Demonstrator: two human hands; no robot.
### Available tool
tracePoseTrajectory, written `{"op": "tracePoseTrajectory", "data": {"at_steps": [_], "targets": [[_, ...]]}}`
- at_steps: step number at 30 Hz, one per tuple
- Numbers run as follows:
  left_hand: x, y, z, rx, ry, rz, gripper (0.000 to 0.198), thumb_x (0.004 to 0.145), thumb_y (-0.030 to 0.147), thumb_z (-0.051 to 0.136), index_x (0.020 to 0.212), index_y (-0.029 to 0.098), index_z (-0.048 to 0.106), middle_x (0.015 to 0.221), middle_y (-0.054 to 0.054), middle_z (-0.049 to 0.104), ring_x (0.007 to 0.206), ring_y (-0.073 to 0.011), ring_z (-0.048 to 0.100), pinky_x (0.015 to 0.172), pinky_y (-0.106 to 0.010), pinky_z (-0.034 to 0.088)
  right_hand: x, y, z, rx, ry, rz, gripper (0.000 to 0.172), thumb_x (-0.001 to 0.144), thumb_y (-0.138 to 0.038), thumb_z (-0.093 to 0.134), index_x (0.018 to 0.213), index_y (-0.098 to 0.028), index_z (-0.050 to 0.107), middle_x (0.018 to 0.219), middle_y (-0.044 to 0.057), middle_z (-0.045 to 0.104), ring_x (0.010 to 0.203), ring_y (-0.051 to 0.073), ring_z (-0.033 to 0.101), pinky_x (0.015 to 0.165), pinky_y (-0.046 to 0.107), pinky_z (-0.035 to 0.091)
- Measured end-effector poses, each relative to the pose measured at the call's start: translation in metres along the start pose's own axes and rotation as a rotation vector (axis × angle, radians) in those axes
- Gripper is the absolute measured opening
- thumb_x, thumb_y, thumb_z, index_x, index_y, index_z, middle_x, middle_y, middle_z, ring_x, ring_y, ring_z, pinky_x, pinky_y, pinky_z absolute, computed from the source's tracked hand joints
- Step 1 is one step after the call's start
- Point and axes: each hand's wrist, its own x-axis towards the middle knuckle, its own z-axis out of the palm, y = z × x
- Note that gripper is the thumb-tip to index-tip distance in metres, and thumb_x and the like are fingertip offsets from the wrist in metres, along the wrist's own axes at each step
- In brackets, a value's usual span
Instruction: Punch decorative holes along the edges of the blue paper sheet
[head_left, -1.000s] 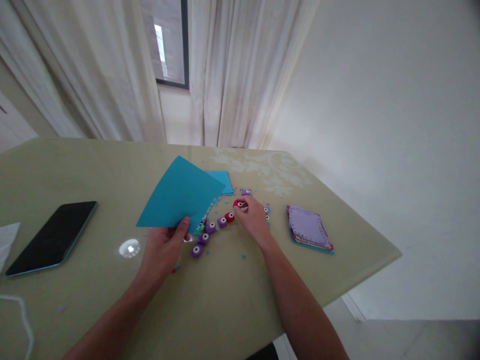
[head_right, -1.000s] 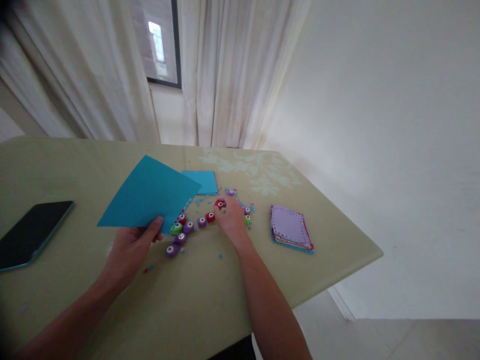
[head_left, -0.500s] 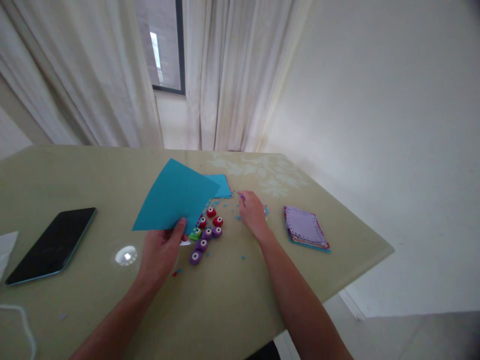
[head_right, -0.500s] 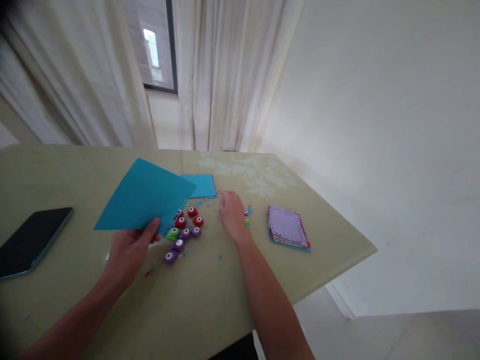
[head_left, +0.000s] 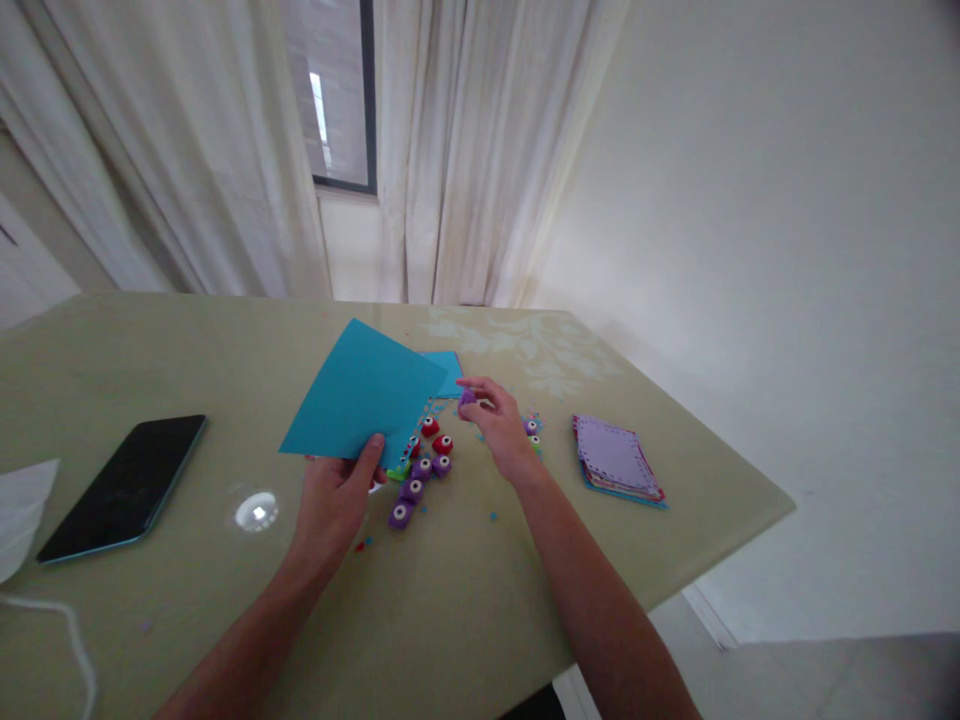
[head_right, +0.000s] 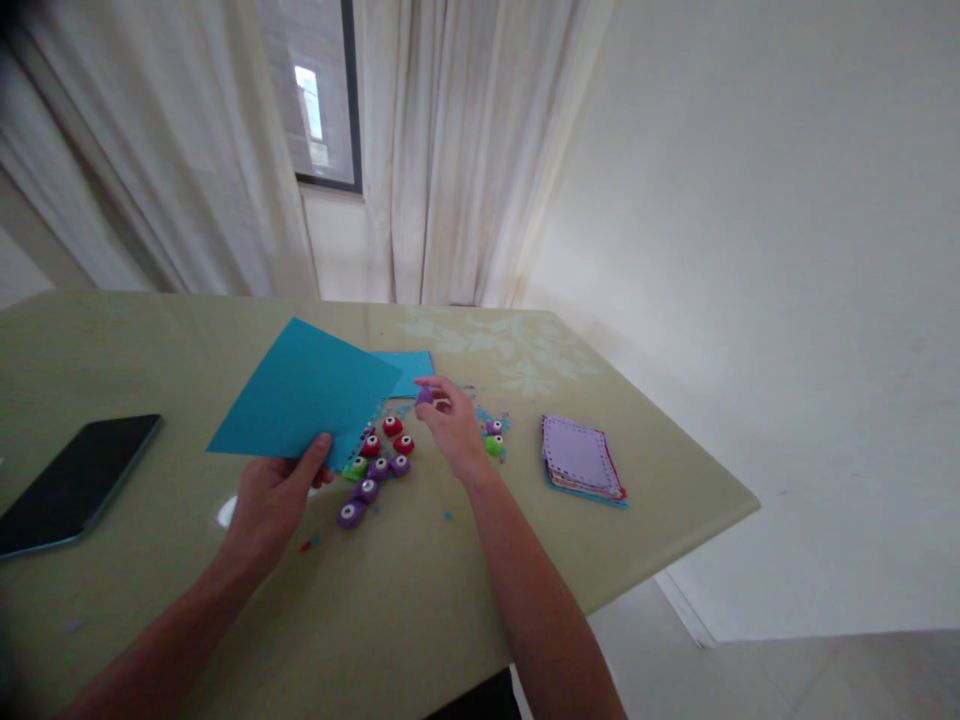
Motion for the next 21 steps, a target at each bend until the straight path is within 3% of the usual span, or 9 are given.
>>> {"op": "tracePoseTrajectory", "data": {"at_steps": [3, 6, 9, 15, 21], "targets": [[0.000, -0.003, 0.001, 0.010, -0.008, 0.007, 0.052, 0.077, 0.071, 0.065, 0.056, 0.024, 0.067, 0.055, -0.006, 0.069, 0.054, -0.0219, 0.061, 0.057, -0.033, 0.045, -0.016, 0.001, 0.014, 0.467, -0.064, 0.162, 0.026, 0.076, -0.036, 0.088, 0.098, -0.023, 0.080, 0.092, 0.000, 0.076, 0.083, 0.017, 0.072, 0.083, 0.031, 0.062], [0.000, -0.006, 0.003, 0.027, -0.028, 0.022, 0.053, 0.079, 0.071, 0.066, 0.056, 0.023, 0.067, 0.056, -0.007, 0.069, 0.054, -0.0220, 0.062, 0.058, -0.033, 0.046, -0.023, 0.003, 0.021, 0.638, -0.090, 0.321, 0.045, 0.065, -0.052, 0.100, 0.088, -0.020, 0.080, 0.089, 0.002, 0.079, 0.078, 0.014, 0.073, 0.073, 0.024, 0.062], [-0.002, -0.006, 0.004, 0.021, -0.044, 0.026, 0.050, 0.079, 0.069, 0.066, 0.058, 0.023, 0.067, 0.056, -0.005, 0.069, 0.053, -0.0213, 0.062, 0.056, -0.032, 0.046, -0.025, 0.005, 0.025, 0.713, -0.077, 0.389, 0.054, 0.061, -0.061, 0.102, 0.085, -0.019, 0.078, 0.082, 0.002, 0.079, 0.070, 0.011, 0.071, 0.065, 0.019, 0.060], [-0.006, -0.004, 0.004, 0.045, -0.057, 0.001, 0.049, 0.080, 0.068, 0.065, 0.058, 0.024, 0.066, 0.055, -0.004, 0.067, 0.052, -0.0212, 0.061, 0.054, -0.032, 0.047, -0.029, 0.004, 0.033, 0.796, -0.025, 0.346, 0.054, 0.060, -0.060, 0.103, 0.080, -0.022, 0.071, 0.067, -0.004, 0.069, 0.058, 0.010, 0.062, 0.054, 0.019, 0.051], [-0.002, -0.010, 0.003, 0.059, -0.036, 0.019, 0.051, 0.080, 0.070, 0.066, 0.057, 0.024, 0.068, 0.058, -0.005, 0.070, 0.057, -0.0225, 0.064, 0.059, -0.033, 0.049, -0.029, -0.001, 0.031, 0.774, -0.009, 0.266, 0.056, 0.063, -0.064, 0.100, 0.092, -0.022, 0.077, 0.076, -0.002, 0.072, 0.058, 0.009, 0.057, 0.053, 0.021, 0.047]]}}
